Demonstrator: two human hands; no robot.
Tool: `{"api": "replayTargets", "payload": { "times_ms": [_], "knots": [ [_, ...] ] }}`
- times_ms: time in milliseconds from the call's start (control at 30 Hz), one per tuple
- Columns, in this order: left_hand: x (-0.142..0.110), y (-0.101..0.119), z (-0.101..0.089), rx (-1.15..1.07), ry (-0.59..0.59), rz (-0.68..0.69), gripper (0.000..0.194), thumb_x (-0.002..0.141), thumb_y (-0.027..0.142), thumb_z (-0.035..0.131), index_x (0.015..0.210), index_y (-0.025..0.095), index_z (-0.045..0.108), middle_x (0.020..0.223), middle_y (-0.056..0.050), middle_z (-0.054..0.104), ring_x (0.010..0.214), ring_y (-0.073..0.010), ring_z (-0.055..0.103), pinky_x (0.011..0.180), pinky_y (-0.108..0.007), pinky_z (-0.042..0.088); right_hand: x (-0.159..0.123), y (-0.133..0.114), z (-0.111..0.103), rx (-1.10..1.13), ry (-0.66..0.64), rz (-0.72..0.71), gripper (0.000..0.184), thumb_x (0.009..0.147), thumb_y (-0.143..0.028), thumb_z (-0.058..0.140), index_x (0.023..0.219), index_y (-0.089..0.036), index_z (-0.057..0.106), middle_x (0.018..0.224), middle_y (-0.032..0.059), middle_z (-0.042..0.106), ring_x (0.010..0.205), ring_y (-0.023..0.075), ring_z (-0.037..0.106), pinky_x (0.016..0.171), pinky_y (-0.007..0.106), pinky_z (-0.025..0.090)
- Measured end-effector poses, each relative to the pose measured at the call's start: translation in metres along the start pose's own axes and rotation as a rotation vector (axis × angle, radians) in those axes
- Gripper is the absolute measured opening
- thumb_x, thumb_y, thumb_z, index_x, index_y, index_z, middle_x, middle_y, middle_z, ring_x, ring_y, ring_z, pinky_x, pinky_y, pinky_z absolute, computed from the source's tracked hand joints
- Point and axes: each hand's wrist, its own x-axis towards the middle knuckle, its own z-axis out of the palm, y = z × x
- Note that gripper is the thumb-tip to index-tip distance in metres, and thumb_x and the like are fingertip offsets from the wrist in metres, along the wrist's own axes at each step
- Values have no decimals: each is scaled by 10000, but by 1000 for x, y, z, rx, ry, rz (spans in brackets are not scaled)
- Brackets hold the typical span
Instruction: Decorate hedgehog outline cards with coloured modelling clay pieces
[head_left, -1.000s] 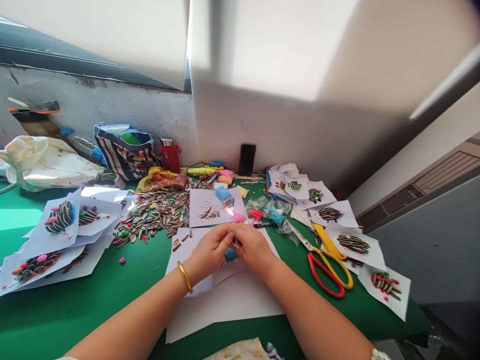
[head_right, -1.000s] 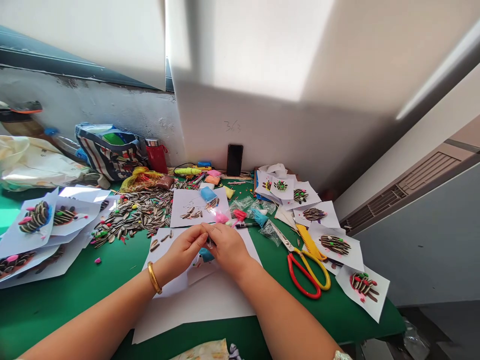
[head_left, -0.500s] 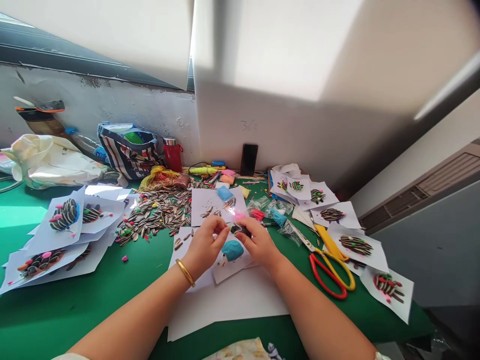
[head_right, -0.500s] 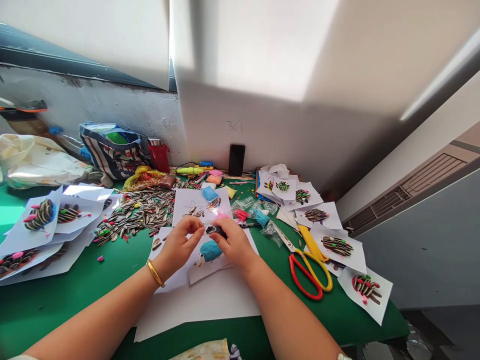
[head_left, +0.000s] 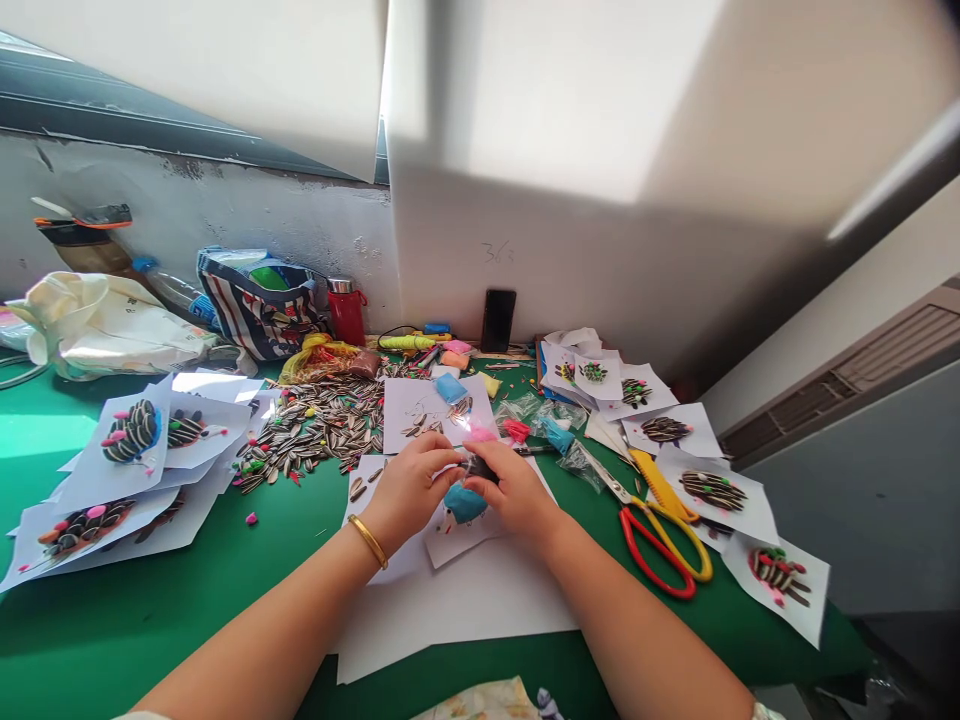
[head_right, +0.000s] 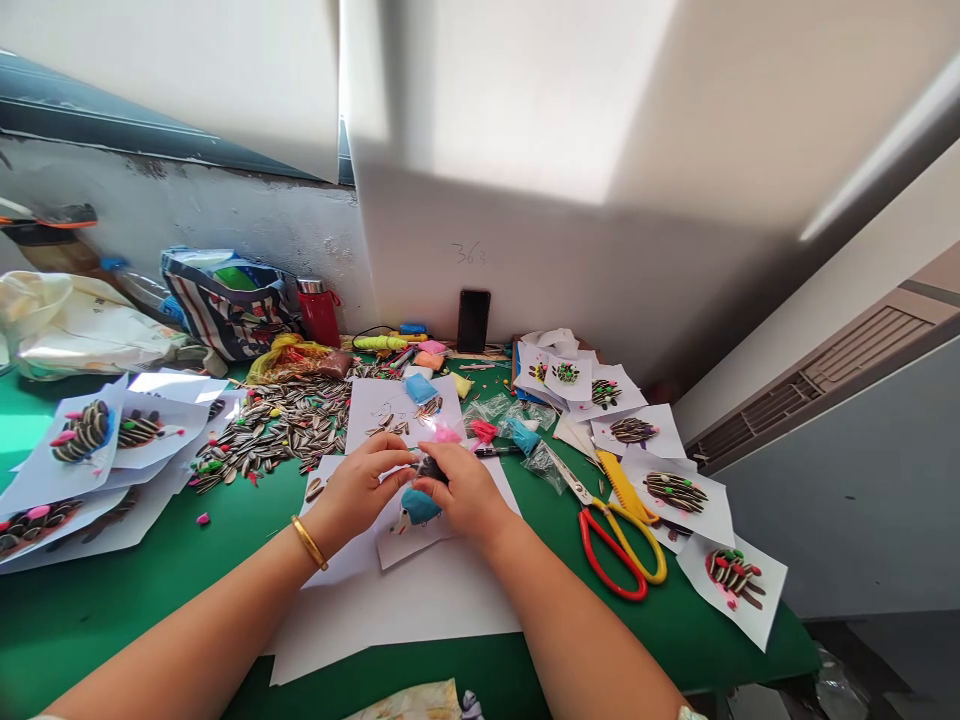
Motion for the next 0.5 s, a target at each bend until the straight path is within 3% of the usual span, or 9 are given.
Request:
{"api": "replayTargets", "payload": {
  "times_ms": [167,300,500],
  "knots": [
    [-1,0,3,18,75,57,173,915,232,546,859,219,709,946,-73,638,902,-209,601,808,-352,504,0,-2,0,-4,-18,10,472,937,-483,541,1335,-228,543,1213,131,650,1098,279,611,936,450,509],
    [-1,0,2,32,113,66,162,921,247,552,903,212,709,954,-78,638,926,-217,598,841,-366,499,0,1,-2,8,4,5,480,933,-485,548,1326,-209,556,1209,142,651,1109,280,606,954,456,500],
    [1,-4,-3,-54,78,88,176,886,247,622,1032,257,720,1028,-68,647,971,-216,606,859,-355,511,2,2,-5,114,0,76,529,902,-577,546,1286,-216,597,1205,124,664,1100,273,617,962,437,491]
  ]
}}
